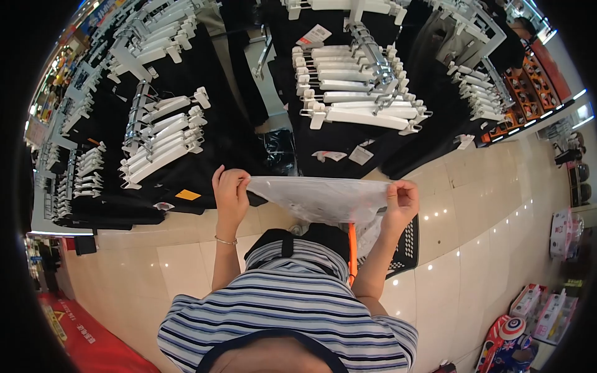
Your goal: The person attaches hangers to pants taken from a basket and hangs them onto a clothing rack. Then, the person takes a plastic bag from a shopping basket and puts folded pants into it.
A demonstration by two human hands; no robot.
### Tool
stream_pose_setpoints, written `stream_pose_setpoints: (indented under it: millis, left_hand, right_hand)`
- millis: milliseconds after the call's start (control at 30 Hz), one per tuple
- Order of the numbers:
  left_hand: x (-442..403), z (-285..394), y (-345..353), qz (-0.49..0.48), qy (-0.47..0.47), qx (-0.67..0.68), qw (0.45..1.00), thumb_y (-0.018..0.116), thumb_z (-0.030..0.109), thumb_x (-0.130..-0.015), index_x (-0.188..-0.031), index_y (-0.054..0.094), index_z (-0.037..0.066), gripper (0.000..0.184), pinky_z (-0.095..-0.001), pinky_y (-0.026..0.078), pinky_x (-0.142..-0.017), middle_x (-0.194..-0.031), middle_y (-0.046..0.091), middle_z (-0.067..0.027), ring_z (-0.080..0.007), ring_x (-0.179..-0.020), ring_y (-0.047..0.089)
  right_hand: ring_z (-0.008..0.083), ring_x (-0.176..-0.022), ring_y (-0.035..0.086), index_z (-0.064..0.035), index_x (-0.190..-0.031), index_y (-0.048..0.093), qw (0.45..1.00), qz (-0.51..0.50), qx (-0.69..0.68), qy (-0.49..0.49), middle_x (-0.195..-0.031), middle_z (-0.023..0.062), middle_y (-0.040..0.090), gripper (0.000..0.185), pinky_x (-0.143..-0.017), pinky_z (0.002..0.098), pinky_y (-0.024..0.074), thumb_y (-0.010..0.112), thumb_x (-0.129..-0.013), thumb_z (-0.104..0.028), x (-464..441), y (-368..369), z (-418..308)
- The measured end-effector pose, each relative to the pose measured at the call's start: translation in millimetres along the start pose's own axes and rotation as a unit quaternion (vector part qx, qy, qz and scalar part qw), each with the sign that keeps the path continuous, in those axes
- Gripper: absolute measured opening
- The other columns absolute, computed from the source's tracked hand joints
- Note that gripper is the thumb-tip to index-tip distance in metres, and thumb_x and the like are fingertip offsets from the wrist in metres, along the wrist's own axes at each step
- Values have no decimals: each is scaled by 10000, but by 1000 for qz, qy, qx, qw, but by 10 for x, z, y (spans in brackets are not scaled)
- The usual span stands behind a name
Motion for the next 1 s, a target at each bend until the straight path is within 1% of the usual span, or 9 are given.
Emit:
stream_pose_setpoints:
  millis: [133, 200, 267, 367, 467, 533, 733, 867, 1000]
  left_hand:
    - [53, -83, -50, 9, -110, 80, 991, 551, 21, -784, -815, 522, 40, 47, -382, 385, -776, -806, 576, -55, -230, -757, 542]
    - [17, -73, -98, 30, -106, 103, 989, 569, 13, -768, -789, 530, 42, 53, -344, 386, -700, -773, 574, -60, -242, -734, 531]
    - [-41, -7, -155, 42, -90, 138, 985, 588, 29, -758, -747, 535, 45, 57, -328, 379, -677, -737, 570, -64, -250, -721, 524]
    - [-122, -65, -80, -13, -1, 168, 986, 634, 74, -746, -682, 532, 47, 123, -303, 371, -588, -677, 560, -55, -229, -639, 519]
    - [-128, -99, 369, -88, -90, 167, 978, 672, 155, -747, -652, 532, 43, 203, -308, 354, -502, -641, 552, -33, -202, -543, 499]
    - [-253, -28, 650, -94, -110, 161, 976, 675, 229, -757, -711, 557, 51, 219, -308, 355, -446, -633, 551, -18, -194, -497, 501]
    - [-532, 286, 1116, -56, -96, 179, 978, 713, 333, -720, -984, 527, 86, 407, -272, 444, -557, -788, 588, -10, -154, -559, 521]
    - [-542, 272, 1245, -29, -146, 184, 972, 727, 347, -701, -951, 511, 87, 420, -306, 419, -519, -807, 571, -9, -170, -526, 491]
    - [-529, 311, 1262, -52, -142, 141, 978, 664, 334, -765, -876, 506, 72, 325, -348, 439, -555, -783, 530, -55, -250, -675, 571]
  right_hand:
    - [70, -702, 500, -18, -864, 550, 999, -32, 35, 16, -789, -6, 544, 113, -665, 190, 402, 642, -806, -51, -109, 201, 168]
    - [179, -842, 548, -18, -958, 565, 961, -80, 252, -76, -886, 52, 577, 165, -776, 272, 426, 613, -805, -56, -199, 301, 154]
    - [249, -992, 528, -24, -1020, 573, 912, -85, 322, -239, -1015, 93, 582, 231, -862, 315, 398, 609, -793, -49, -278, 580, -103]
    - [266, -1086, 495, -50, -1110, 568, 908, -190, 265, -263, -1141, 112, 557, 314, -924, 349, 357, 614, -802, -87, -458, 918, -125]
    - [226, -1050, 492, -81, -1153, 547, 853, -239, 313, -343, -1097, 68, 568, 368, -903, 355, 296, 614, -807, -187, -685, 1233, -42]
    - [209, -999, 489, -105, -1156, 547, 828, -237, 373, -345, -1055, 39, 570, 377, -860, 375, 273, 613, -804, -224, -703, 1338, 32]
    - [181, -899, 482, -170, -1085, 580, 821, -234, 411, -320, -976, -28, 582, 316, -787, 406, 232, 612, -798, -301, -746, 1372, 128]
    - [166, -902, 485, -191, -999, 612, 844, -233, 400, -270, -949, -57, 609, 247, -791, 408, 218, 630, -779, -303, -765, 1381, 156]
    - [148, -900, 489, -179, -980, 636, 870, -209, 372, -246, -930, -60, 621, 241, -787, 376, 214, 653, -755, -266, -748, 1400, 278]
Point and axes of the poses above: each hand's wrist, its own x-axis away from the middle knuckle, its own y-axis out of the palm, z = x × y, the point moved 1 cm from there along -x, towards the middle knuckle
